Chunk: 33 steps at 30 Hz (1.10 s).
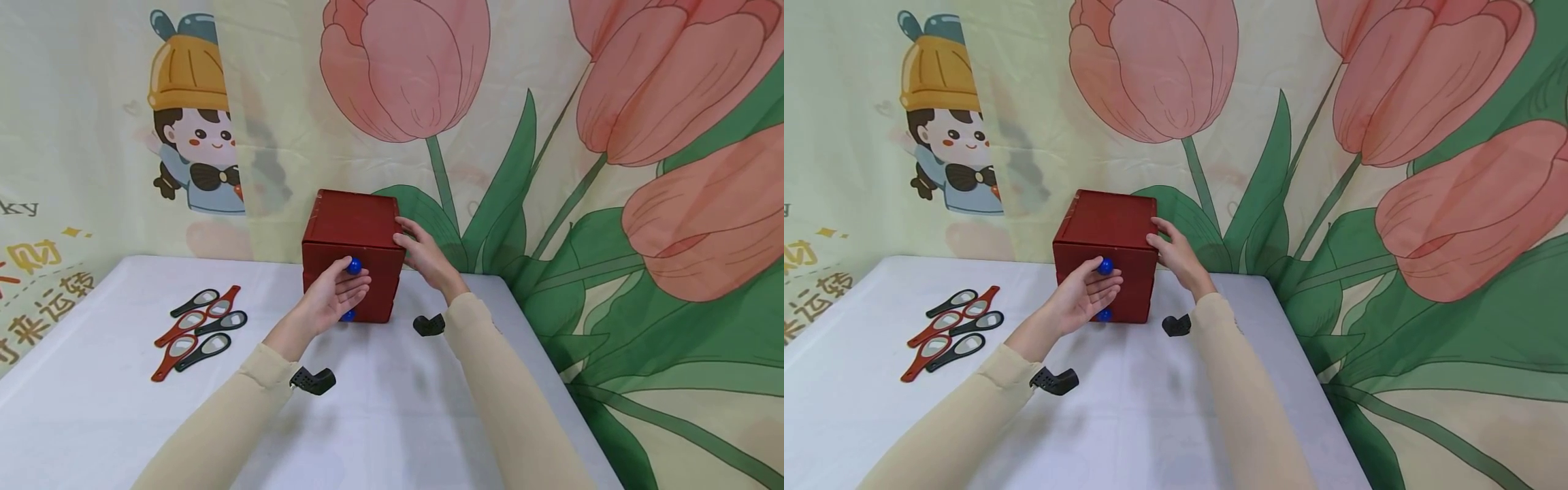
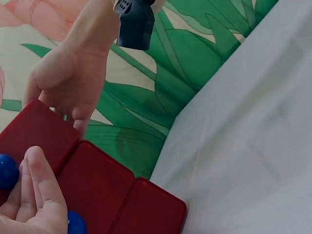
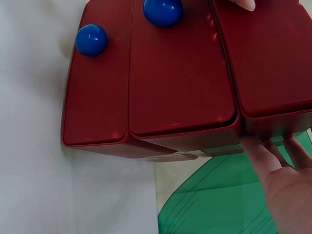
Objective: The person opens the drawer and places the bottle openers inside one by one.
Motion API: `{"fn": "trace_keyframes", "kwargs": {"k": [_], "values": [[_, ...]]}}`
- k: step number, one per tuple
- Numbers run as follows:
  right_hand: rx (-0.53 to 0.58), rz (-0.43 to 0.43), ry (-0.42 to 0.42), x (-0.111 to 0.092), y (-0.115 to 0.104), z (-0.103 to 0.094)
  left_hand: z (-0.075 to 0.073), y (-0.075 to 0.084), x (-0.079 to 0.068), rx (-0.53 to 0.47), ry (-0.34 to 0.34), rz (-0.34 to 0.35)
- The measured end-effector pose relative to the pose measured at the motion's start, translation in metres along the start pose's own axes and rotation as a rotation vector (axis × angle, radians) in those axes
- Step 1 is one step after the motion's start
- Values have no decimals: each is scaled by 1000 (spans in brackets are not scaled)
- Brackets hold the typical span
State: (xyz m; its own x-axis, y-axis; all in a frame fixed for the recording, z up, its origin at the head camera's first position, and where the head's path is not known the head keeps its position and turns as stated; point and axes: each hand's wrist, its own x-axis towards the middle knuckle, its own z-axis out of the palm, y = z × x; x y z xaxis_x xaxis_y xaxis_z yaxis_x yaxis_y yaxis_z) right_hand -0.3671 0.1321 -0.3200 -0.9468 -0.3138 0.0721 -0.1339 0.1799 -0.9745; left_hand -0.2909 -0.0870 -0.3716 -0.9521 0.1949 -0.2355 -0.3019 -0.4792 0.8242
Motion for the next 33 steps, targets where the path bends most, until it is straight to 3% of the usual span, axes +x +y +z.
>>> {"fn": "trace_keyframes", "kwargs": {"k": [14,33], "values": [[14,-10,7,2,4,1,-2,-2,-13,42,-23,-5],[2,-32,11,2,7,-1,-5,-3,-20,72,-63,-2]]}}
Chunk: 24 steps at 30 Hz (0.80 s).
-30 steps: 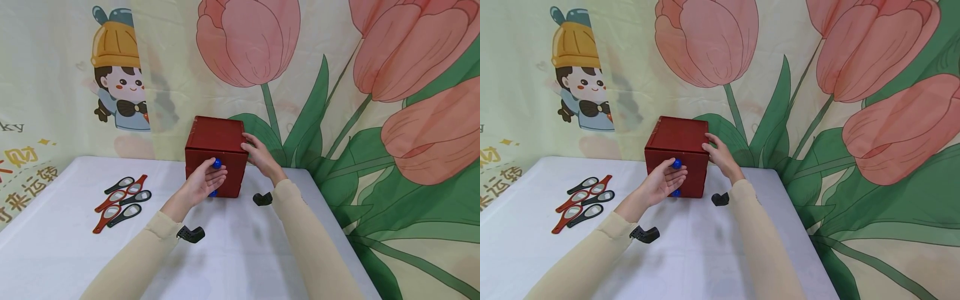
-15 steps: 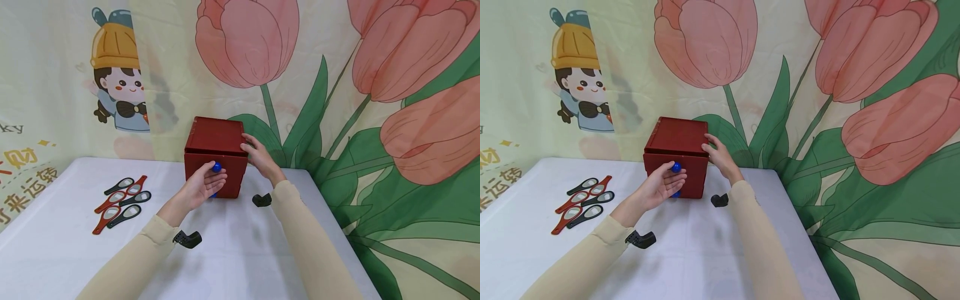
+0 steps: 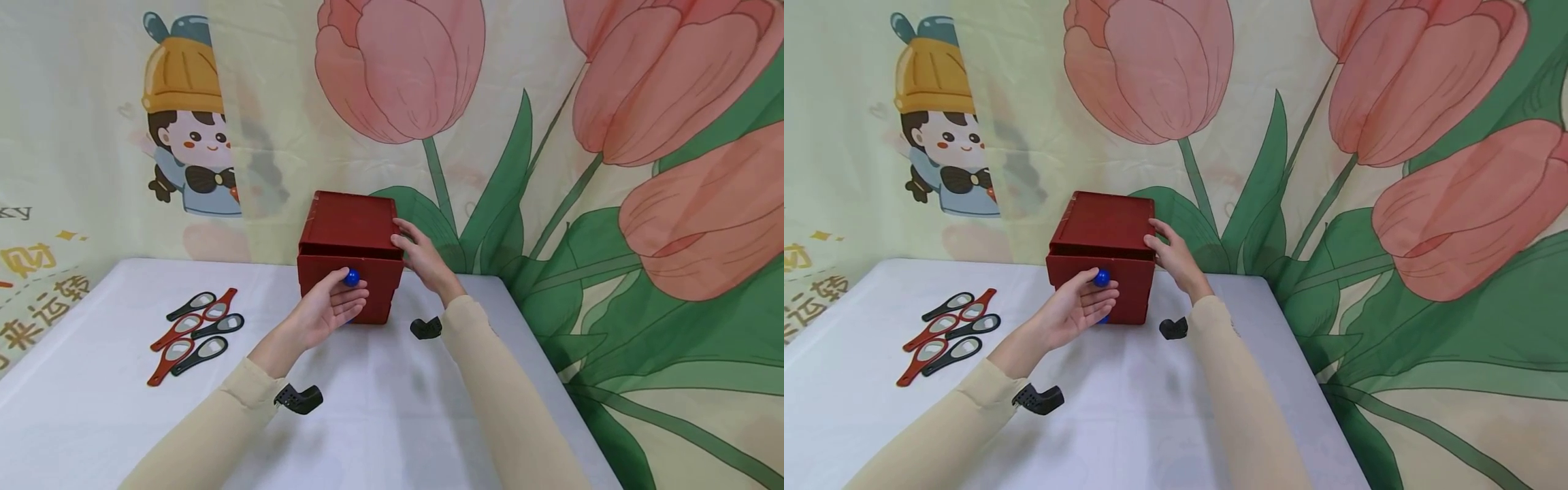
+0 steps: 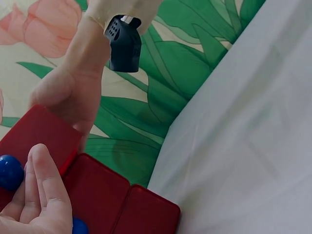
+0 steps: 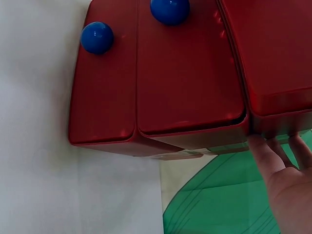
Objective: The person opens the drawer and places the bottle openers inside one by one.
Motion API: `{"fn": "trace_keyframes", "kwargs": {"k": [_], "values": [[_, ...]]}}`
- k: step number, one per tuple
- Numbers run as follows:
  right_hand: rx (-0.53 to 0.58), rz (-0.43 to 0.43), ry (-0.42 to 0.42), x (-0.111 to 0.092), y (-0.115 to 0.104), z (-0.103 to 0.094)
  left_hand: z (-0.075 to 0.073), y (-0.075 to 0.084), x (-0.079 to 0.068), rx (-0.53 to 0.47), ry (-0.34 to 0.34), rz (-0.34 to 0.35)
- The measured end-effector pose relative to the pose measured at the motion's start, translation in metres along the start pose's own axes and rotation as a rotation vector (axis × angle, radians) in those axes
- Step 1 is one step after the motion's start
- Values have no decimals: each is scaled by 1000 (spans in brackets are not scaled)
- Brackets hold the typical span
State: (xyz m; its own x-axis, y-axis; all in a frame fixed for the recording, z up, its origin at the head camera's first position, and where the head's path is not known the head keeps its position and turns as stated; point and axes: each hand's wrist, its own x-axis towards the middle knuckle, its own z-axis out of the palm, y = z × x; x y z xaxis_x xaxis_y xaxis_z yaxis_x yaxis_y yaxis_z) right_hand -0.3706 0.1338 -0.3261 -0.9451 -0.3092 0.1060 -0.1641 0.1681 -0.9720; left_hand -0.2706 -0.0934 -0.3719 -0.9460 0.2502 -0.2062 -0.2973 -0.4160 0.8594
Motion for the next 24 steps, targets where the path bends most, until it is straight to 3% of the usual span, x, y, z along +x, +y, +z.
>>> {"fn": "trace_keyframes", "kwargs": {"k": [24], "values": [[-2,-4,-7,0,2,-2,0,-5,-16,39,-31,-6]]}}
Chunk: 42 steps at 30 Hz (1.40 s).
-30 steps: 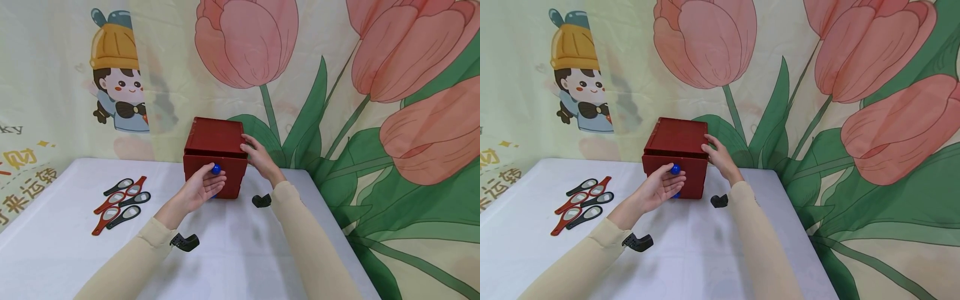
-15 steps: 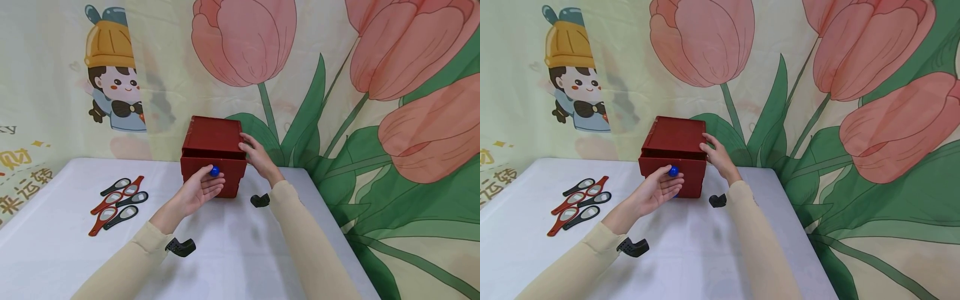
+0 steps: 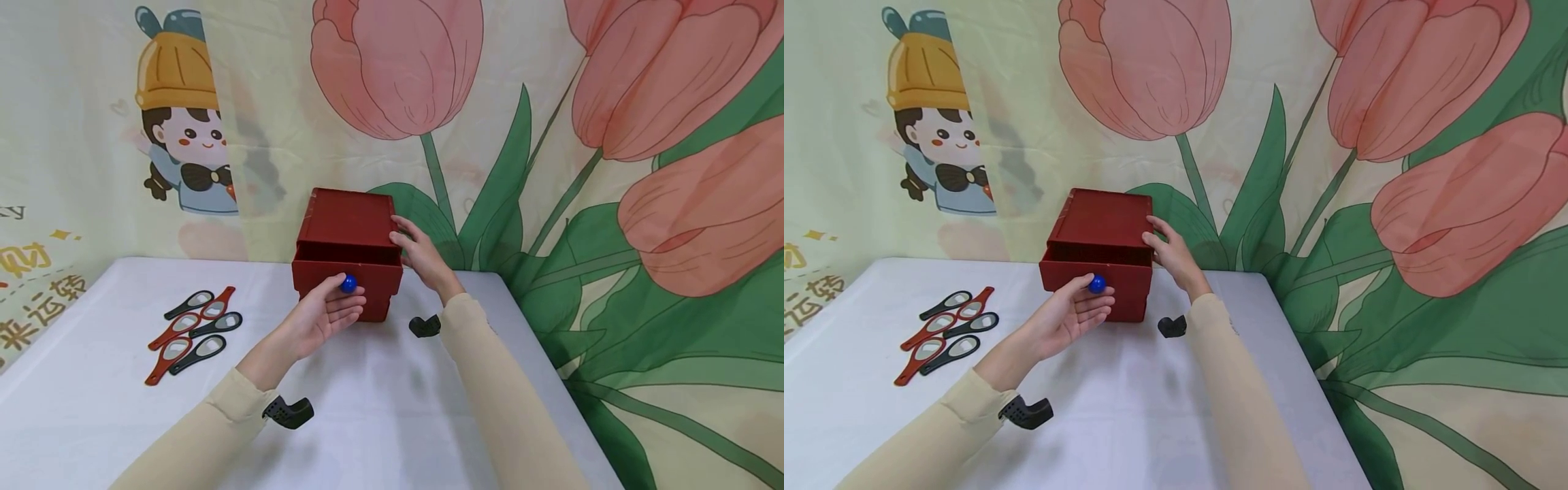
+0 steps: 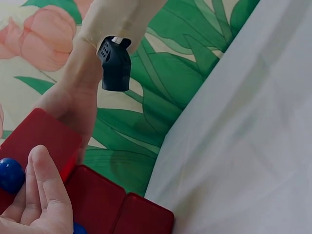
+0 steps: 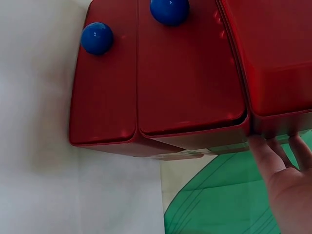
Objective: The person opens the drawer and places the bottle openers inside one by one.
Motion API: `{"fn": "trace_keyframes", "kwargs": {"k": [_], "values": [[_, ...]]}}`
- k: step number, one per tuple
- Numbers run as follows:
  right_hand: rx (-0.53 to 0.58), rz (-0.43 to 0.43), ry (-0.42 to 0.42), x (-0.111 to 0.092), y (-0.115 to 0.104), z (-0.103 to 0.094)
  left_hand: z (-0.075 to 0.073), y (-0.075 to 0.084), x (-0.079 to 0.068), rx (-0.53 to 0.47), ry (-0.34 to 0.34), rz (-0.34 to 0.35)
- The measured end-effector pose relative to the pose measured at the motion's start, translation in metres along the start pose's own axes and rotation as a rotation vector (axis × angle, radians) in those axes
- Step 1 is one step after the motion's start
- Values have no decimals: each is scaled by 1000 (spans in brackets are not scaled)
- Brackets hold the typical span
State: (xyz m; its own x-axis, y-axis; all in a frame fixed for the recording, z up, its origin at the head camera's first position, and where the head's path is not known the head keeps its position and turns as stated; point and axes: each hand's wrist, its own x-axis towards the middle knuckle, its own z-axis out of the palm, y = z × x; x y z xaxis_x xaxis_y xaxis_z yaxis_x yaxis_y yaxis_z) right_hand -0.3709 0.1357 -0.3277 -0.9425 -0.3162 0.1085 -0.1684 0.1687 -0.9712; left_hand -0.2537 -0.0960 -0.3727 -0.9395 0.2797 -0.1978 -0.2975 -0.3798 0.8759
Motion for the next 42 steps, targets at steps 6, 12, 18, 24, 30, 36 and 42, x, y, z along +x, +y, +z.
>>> {"fn": "trace_keyframes", "kwargs": {"k": [6,12,18,24,30,36,42], "values": [[-7,3,0,0,1,-1,3,-2,-4,8,-4,-1],[6,3,-6,-1,-1,0,4,-4,-9,-8,-19,9],[15,6,-8,-2,-1,0,2,-7,-12,-3,-35,15],[18,3,-12,-1,-1,-1,1,-7,-16,-3,-44,3],[10,-2,-12,-1,-1,-2,1,-9,-19,-8,-41,-4],[-6,8,-5,-2,0,-2,1,-12,-22,-4,-43,-6],[-7,3,-7,-2,-2,-2,3,-13,-26,-8,-43,-6]]}}
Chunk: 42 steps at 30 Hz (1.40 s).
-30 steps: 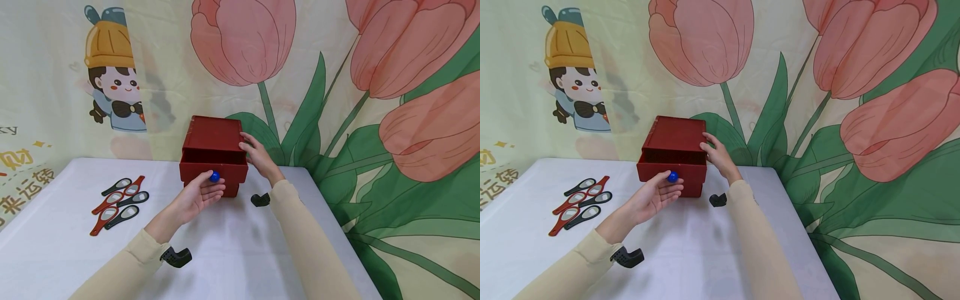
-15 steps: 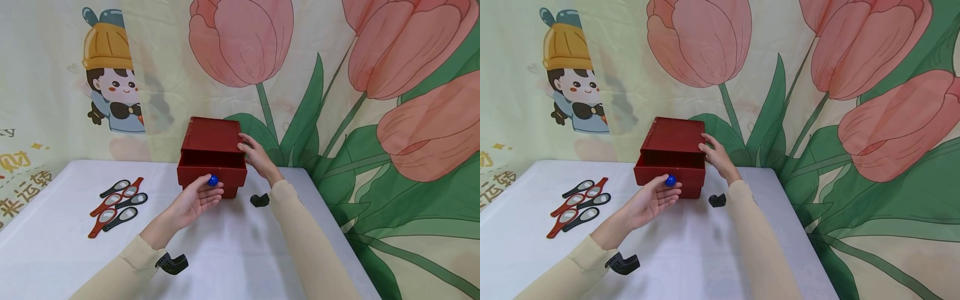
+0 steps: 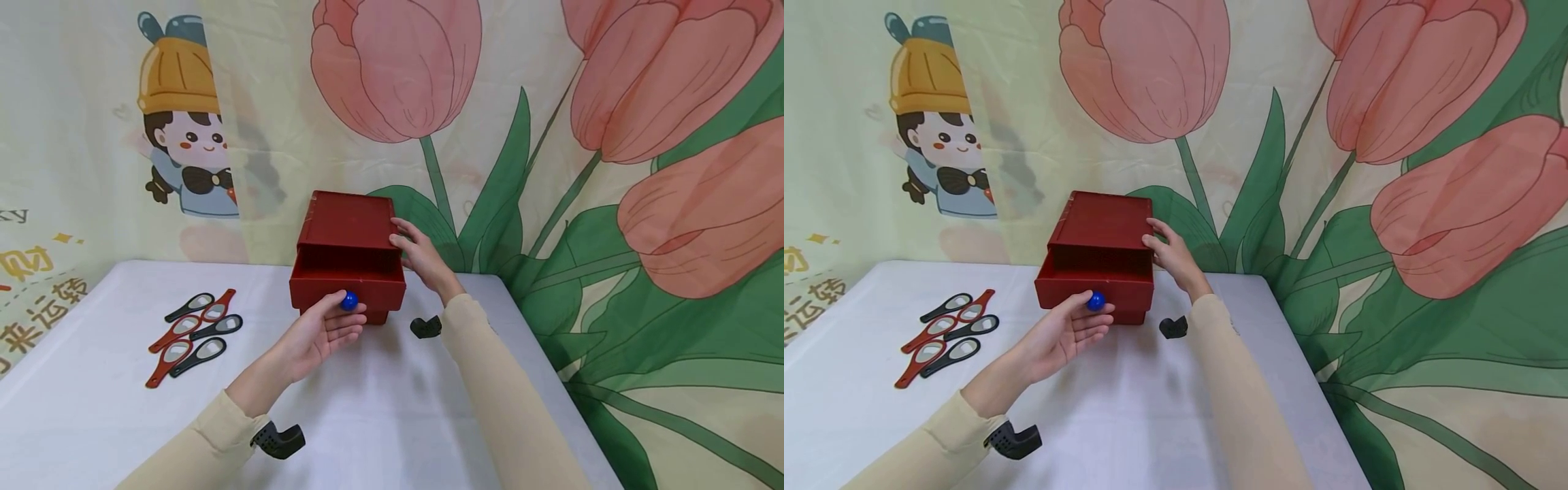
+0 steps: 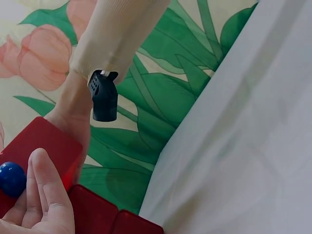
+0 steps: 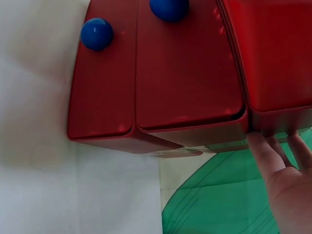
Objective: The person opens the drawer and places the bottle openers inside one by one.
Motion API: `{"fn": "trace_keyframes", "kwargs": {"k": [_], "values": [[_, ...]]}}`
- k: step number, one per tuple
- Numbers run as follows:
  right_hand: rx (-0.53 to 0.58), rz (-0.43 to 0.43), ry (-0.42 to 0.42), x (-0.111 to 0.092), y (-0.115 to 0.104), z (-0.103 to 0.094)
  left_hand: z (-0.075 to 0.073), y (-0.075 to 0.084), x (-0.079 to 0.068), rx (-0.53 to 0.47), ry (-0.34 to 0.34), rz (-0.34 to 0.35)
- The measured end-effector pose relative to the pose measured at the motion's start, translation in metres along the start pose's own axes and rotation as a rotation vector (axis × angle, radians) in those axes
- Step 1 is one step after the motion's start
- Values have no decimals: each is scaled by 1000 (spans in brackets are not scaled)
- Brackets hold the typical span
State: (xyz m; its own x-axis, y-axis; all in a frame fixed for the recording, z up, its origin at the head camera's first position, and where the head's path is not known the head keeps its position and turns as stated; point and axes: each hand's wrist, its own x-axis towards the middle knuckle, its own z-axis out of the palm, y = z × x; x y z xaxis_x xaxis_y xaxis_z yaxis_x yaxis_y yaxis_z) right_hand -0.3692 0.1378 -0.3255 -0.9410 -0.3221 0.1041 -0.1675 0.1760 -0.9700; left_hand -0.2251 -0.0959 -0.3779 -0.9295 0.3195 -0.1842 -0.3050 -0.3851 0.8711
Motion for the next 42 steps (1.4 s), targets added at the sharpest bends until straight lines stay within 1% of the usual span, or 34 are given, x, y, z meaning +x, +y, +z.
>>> {"fn": "trace_keyframes", "kwargs": {"k": [20,30,42], "values": [[1,9,-4,1,0,0,-2,-3,-10,1,17,-25],[2,1,-7,1,-1,-1,-4,-2,-11,20,-30,-23],[5,1,-4,2,2,-1,-5,-2,-13,18,-44,-29]]}}
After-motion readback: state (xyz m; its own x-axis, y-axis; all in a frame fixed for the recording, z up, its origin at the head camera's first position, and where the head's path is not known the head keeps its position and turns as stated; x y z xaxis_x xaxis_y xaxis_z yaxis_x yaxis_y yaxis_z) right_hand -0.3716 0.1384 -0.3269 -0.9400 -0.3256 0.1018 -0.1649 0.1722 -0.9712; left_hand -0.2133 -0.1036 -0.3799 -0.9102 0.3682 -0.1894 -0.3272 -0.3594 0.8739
